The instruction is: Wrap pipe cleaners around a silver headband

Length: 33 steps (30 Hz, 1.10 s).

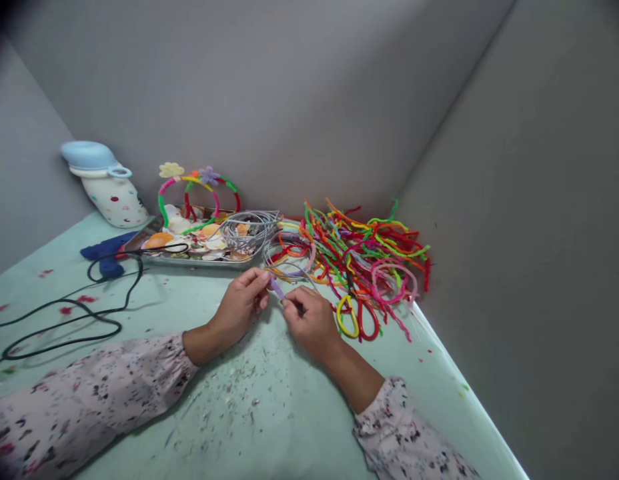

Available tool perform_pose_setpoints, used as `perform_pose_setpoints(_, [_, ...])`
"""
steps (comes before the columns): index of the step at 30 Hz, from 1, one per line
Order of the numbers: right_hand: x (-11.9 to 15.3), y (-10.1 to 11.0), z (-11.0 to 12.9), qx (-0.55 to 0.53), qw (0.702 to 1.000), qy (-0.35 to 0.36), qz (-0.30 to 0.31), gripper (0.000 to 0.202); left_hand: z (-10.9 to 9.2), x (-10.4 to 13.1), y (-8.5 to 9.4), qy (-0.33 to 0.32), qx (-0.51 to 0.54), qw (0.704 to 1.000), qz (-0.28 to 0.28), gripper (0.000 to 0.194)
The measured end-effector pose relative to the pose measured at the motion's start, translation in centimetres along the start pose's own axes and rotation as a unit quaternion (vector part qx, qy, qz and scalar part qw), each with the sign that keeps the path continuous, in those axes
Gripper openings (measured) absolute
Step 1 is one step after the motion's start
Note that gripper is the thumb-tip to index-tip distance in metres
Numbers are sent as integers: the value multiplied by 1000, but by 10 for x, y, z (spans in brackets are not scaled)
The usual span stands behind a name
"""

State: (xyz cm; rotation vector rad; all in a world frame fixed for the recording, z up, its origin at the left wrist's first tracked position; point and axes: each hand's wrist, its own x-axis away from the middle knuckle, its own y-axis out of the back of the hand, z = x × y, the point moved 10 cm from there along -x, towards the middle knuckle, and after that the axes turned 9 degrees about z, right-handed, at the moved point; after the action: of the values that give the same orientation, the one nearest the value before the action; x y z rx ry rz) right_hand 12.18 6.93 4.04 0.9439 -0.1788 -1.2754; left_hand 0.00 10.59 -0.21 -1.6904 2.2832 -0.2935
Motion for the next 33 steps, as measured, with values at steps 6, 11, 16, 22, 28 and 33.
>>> perform_pose_setpoints(6, [1,0,-2,9,1000,-1,-5,15,-3,0,4,-7,29,999,-23,25])
perform_pose_setpoints(11, [1,-2,-1,14,1000,5,2,14,1,-1,6,-6,23,999,-21,27])
perform_pose_setpoints(16, [0,-3,3,22,1000,12,8,15,1,-2,6,-8,16,1000,-18,29])
perform_pose_setpoints(22, [0,-1,3,25,1000,15,1,15,0,0,4,-5,7,1000,-18,30])
perform_pose_setpoints(28, [1,2,4,35,999,17,-8,15,-1,3,-4,20,-41,999,2,27])
perform_pose_setpoints(33, [0,-1,7,53,998,30,-4,15,-1,3,-3,21,-49,999,-2,27])
